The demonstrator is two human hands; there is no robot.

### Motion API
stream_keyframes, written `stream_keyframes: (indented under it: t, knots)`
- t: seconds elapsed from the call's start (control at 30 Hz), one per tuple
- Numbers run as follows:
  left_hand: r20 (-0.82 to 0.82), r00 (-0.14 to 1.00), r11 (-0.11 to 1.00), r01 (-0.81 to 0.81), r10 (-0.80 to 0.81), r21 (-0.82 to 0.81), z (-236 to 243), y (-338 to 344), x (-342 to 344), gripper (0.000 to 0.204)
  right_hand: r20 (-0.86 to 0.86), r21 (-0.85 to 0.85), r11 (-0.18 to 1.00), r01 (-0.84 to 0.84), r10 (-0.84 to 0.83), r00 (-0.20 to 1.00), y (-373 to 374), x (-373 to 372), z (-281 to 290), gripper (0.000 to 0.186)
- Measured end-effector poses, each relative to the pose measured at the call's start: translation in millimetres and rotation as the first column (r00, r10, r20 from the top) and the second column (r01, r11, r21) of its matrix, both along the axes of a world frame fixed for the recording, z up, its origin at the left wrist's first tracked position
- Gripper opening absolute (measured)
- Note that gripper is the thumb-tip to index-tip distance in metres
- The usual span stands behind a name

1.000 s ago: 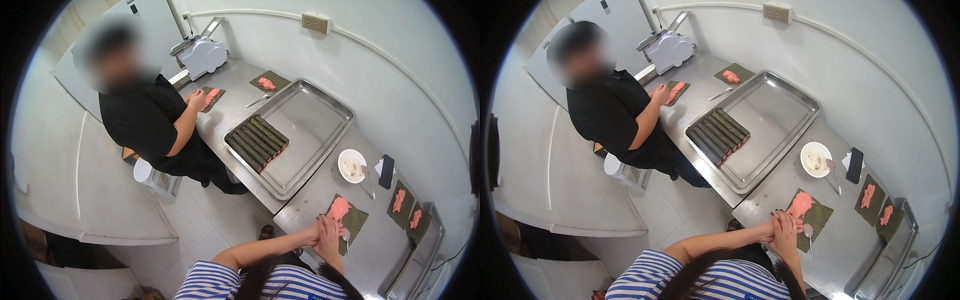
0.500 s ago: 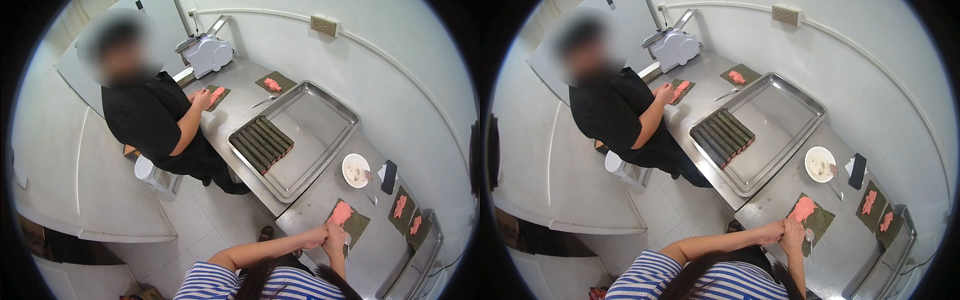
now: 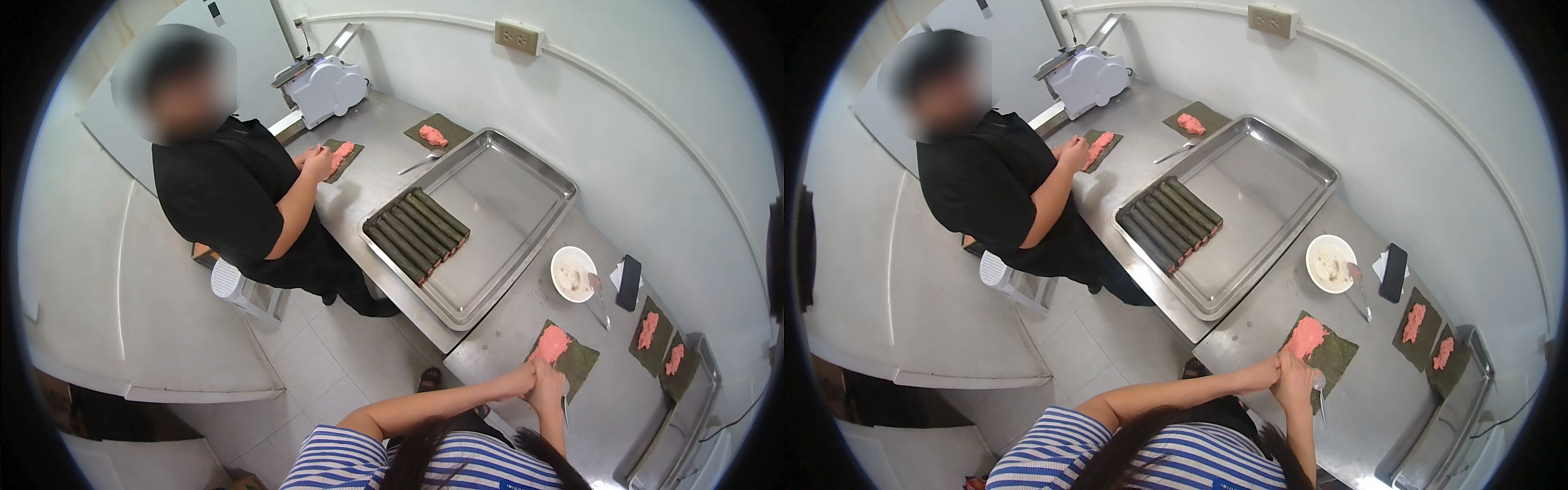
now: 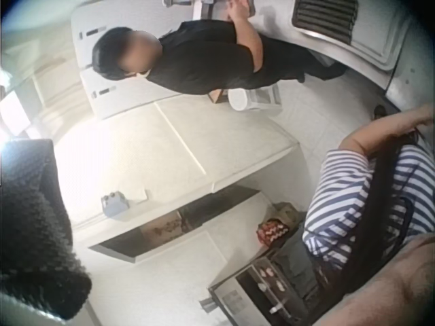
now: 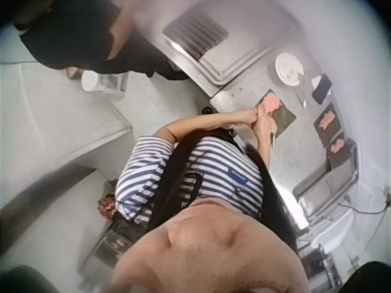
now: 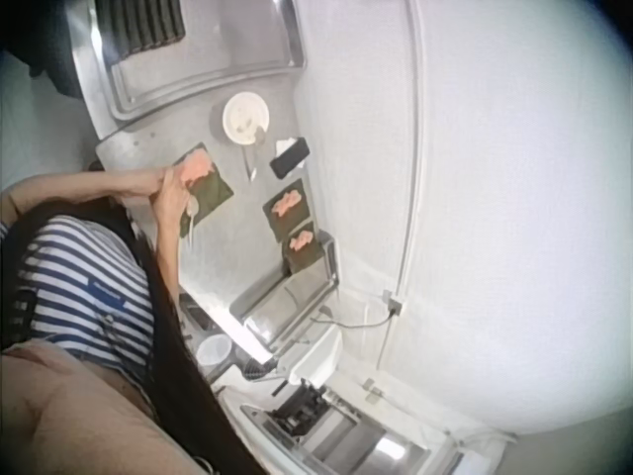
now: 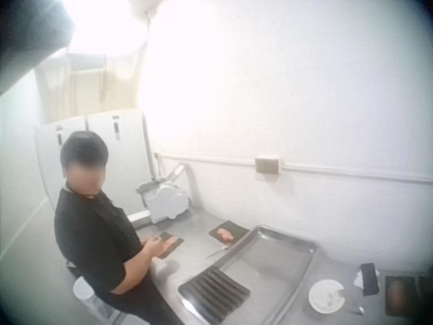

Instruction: The person spreads a pink filling onto a sheet of nori using a spoon, then rolls the nori into a tight cylinder. The finished roll is placed on a metal tray alongside other completed rolls. The person repeats the process with additional nori sheets.

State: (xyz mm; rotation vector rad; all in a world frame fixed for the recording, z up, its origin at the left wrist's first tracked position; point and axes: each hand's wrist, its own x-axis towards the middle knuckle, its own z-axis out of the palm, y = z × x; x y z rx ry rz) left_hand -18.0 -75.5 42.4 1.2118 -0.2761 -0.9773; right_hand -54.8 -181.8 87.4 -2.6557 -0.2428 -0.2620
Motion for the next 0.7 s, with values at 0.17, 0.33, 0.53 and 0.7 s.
stream_keyframes:
  t: [0.17,0.33,0.53,0.7]
  knots:
    - [0.285,0.958,0.984,-0.036,-0.015,0.174,-10,-3,0,0.023,-0.034,-0.009,1.000,0.030,-0.031,0.999,1,3,4,0.030]
    - [0.459,0.859,0.930,0.051,-0.226,0.363,40,10,18,0.017,-0.178,0.103,0.973,0.209,-0.189,0.966,-3,3,1,0.028]
    - [0.865,0.482,0.977,-0.073,-0.141,0.200,19,20,25,0.028,-0.211,0.306,0.835,0.457,-0.409,0.888,-48,-34,-32,0.020]
    - [0.961,0.268,0.947,-0.285,-0.072,0.150,-60,39,48,0.049,-0.043,0.348,0.741,0.575,-0.600,0.799,-106,-96,-81,0.031]
